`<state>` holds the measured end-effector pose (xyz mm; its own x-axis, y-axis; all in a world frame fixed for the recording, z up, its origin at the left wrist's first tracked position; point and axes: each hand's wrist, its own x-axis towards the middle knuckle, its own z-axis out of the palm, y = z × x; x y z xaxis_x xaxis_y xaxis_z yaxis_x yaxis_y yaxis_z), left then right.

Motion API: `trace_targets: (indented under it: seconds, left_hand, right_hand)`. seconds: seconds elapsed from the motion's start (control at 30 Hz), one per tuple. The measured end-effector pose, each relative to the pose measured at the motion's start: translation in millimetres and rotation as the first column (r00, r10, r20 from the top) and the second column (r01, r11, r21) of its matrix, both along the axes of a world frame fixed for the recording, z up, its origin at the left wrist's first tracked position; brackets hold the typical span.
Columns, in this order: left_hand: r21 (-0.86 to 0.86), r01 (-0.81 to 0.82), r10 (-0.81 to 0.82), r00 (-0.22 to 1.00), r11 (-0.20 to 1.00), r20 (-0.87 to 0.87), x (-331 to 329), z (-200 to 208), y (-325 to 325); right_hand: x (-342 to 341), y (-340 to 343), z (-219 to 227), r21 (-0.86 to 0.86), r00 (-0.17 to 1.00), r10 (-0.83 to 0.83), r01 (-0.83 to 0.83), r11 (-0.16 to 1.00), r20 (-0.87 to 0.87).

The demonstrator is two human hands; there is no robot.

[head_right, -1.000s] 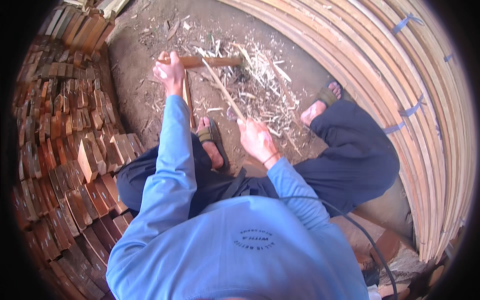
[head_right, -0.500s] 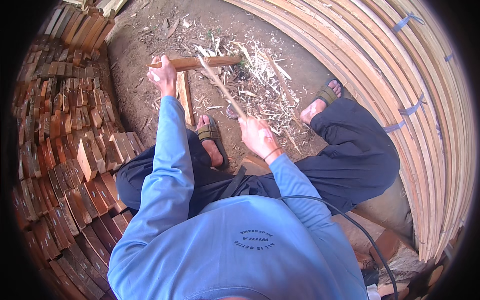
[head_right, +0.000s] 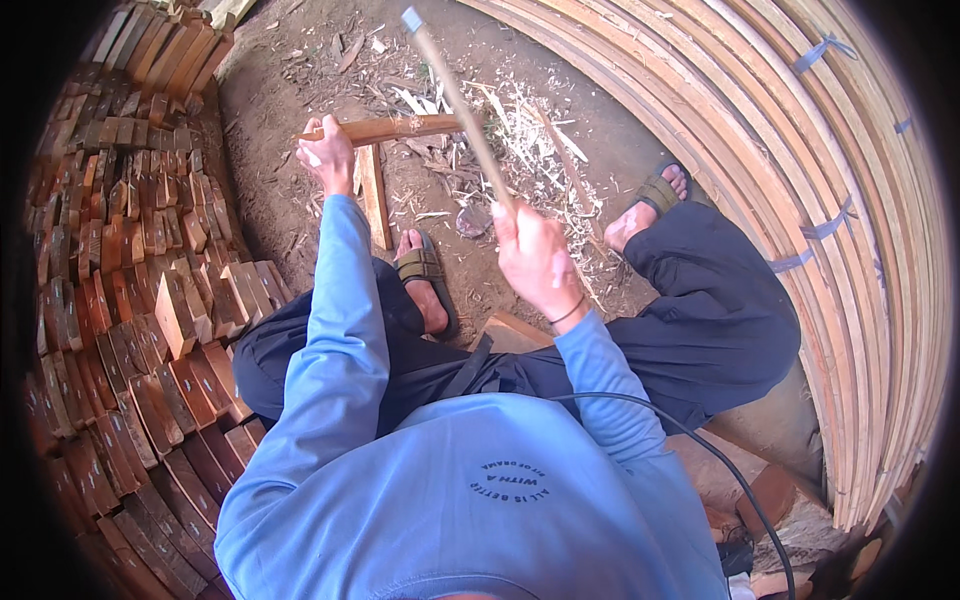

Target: The person shaves a piece of wood using a traditional drawknife, removing thin layers and small chips while sitting on the ground among stacks of lumber.

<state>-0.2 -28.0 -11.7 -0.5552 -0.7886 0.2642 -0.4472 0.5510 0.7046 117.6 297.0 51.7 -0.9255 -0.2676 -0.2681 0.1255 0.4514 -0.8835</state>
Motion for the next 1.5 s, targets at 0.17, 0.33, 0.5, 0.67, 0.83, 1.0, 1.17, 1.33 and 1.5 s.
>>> trace_targets:
  seconds: [0.17,0.33,0.5,0.67,0.83,1.0,1.17,1.33,1.5]
  left_hand:
    - [0.067,0.047,-0.051,0.997,0.997,0.057,-3,10,10]
    - [-0.024,-0.032,0.031,0.998,0.999,-0.048,1,-4,1]
    - [-0.070,-0.001,-0.005,0.997,0.998,-0.082,-8,-4,8]
    - [-0.035,0.113,-0.114,0.993,0.993,-0.033,4,13,31]
    - [-0.037,0.212,-0.212,0.977,0.977,0.003,-9,17,26]
    - [-0.053,0.344,-0.348,0.931,0.937,-0.108,-17,9,28]
    - [-0.016,0.376,-0.370,0.901,0.926,-0.226,-10,-3,14]
    - [-0.069,0.237,-0.243,0.965,0.969,-0.100,-10,9,28]
    - [0.005,0.173,-0.172,0.983,0.985,-0.061,-5,16,18]
  right_hand:
    - [29,6,-91,0.398,0.949,0.220,-0.116,0.910,-0.227]
    - [2,-5,21,0.068,0.987,0.000,0.011,0.998,-0.159]
    - [9,-4,-48,0.257,0.984,0.176,-0.167,0.952,-0.011]
    - [40,0,-74,0.344,0.979,0.192,-0.159,0.926,-0.062]
    - [13,3,-49,-0.101,0.769,0.099,-0.045,0.994,0.631]
    - [21,8,-49,0.121,0.969,0.136,-0.163,0.979,0.205]
    - [13,10,29,0.094,0.977,0.139,-0.155,0.983,0.163]
    - [13,-14,-21,0.119,0.996,0.063,-0.054,0.991,-0.070]
    - [1,-17,-39,0.209,0.991,0.061,-0.035,0.977,-0.117]
